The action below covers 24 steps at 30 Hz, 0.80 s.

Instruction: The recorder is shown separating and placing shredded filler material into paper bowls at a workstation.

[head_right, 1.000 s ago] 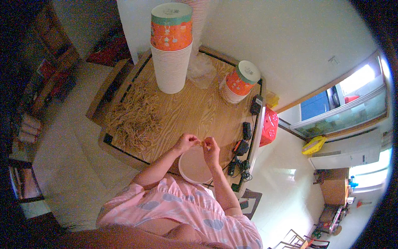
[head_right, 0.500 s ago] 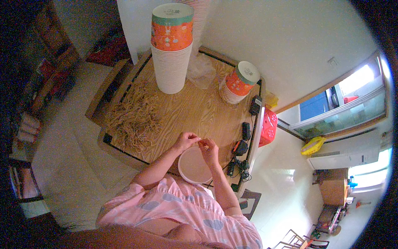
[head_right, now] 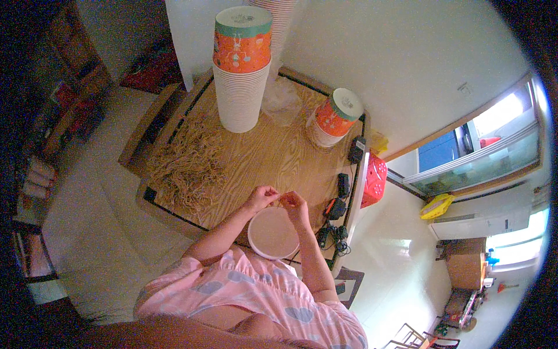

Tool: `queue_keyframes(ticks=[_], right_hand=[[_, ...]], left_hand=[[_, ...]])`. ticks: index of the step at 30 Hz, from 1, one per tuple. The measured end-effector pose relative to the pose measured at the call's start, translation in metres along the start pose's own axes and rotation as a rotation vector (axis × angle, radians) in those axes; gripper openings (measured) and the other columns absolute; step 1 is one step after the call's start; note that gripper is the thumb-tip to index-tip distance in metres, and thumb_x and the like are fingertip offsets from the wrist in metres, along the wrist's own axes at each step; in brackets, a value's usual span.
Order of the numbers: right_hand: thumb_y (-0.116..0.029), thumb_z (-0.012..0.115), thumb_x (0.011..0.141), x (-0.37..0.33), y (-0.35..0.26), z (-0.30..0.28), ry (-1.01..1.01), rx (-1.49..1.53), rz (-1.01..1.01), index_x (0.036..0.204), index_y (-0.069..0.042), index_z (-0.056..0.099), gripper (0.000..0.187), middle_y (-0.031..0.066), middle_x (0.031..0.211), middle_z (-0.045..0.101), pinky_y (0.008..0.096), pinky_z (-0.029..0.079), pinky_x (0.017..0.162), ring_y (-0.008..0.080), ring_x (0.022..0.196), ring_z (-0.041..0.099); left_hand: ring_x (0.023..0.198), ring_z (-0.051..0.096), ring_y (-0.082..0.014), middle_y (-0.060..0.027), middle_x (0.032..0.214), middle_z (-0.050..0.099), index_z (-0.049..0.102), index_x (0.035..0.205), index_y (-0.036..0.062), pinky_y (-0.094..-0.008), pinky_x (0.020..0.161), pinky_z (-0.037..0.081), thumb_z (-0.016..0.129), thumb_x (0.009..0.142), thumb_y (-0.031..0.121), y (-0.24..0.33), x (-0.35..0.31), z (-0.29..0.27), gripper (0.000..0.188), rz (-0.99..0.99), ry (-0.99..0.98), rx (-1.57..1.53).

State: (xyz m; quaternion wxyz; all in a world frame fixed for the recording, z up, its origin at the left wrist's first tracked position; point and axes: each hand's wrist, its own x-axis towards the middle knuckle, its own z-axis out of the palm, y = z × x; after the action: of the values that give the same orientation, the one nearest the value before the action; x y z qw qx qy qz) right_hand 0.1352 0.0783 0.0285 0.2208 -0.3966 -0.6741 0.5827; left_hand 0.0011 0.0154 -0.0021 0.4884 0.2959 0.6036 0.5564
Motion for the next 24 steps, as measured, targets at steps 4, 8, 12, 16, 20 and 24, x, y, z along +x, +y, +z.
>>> queue_keyframes(ticks=[4,8,12,16,20,24], right_hand=[[0.001,0.056,0.077,-0.001,-0.005,0.0,-0.022,0.021,0.0,0.079,-0.002,0.055,0.004,-0.0012,0.071,0.055,0.0183,0.041,0.061,0.0057,0.066,0.05],[0.0,0.056,0.077,0.0,0.002,-0.004,-0.026,0.008,-0.002,0.079,-0.002,0.055,0.003,-0.0015,0.07,0.054,0.0184,0.041,0.06,0.0058,0.065,0.049],[0.0,0.055,0.078,-0.001,0.002,-0.003,-0.053,0.035,0.027,0.08,-0.002,0.055,0.003,-0.0009,0.071,0.055,0.0189,0.042,0.061,0.0062,0.065,0.05],[-0.001,0.056,0.076,0.0,0.007,-0.007,-0.065,0.078,0.022,0.078,-0.002,0.056,0.001,0.0001,0.07,0.057,0.0215,0.042,0.061,0.0068,0.066,0.051],[-0.003,0.058,0.076,-0.001,0.008,-0.009,-0.072,0.033,0.042,0.077,-0.003,0.057,0.002,-0.0013,0.069,0.056,0.021,0.041,0.061,0.006,0.065,0.049],[0.0,0.056,0.077,-0.001,0.006,-0.009,-0.092,-0.031,0.041,0.078,-0.002,0.056,0.003,-0.0018,0.07,0.055,0.0179,0.04,0.063,0.0051,0.067,0.049]], left_hand=[[0.056,0.052,-0.0075,-0.0006,0.064,0.057,0.059,0.076,0.0041,-0.0231,0.05,0.043,0.065,0.073,0.011,0.002,-0.003,-0.002,0.01,0.004,-0.05,-0.026],[0.061,0.052,-0.0081,-0.0002,0.067,0.057,0.057,0.075,0.0049,-0.0236,0.056,0.044,0.065,0.072,0.009,0.001,-0.005,-0.001,0.01,0.059,-0.067,-0.007],[0.063,0.053,-0.0084,-0.0006,0.069,0.058,0.056,0.074,0.0048,-0.0242,0.059,0.044,0.065,0.072,0.007,-0.006,-0.006,-0.001,0.01,0.068,-0.112,-0.019],[0.063,0.053,-0.0083,-0.0009,0.069,0.058,0.055,0.074,0.0046,-0.0246,0.059,0.045,0.065,0.072,0.007,-0.01,-0.005,-0.001,0.01,0.083,-0.117,0.05],[0.063,0.053,-0.0084,-0.0017,0.07,0.058,0.055,0.073,0.0046,-0.0247,0.059,0.045,0.065,0.072,0.008,-0.008,-0.006,-0.001,0.01,0.044,-0.106,0.08],[0.063,0.053,-0.0083,-0.0022,0.069,0.058,0.056,0.071,0.0046,-0.0245,0.059,0.044,0.064,0.073,0.009,0.002,-0.012,0.001,0.01,-0.021,-0.056,-0.262]])
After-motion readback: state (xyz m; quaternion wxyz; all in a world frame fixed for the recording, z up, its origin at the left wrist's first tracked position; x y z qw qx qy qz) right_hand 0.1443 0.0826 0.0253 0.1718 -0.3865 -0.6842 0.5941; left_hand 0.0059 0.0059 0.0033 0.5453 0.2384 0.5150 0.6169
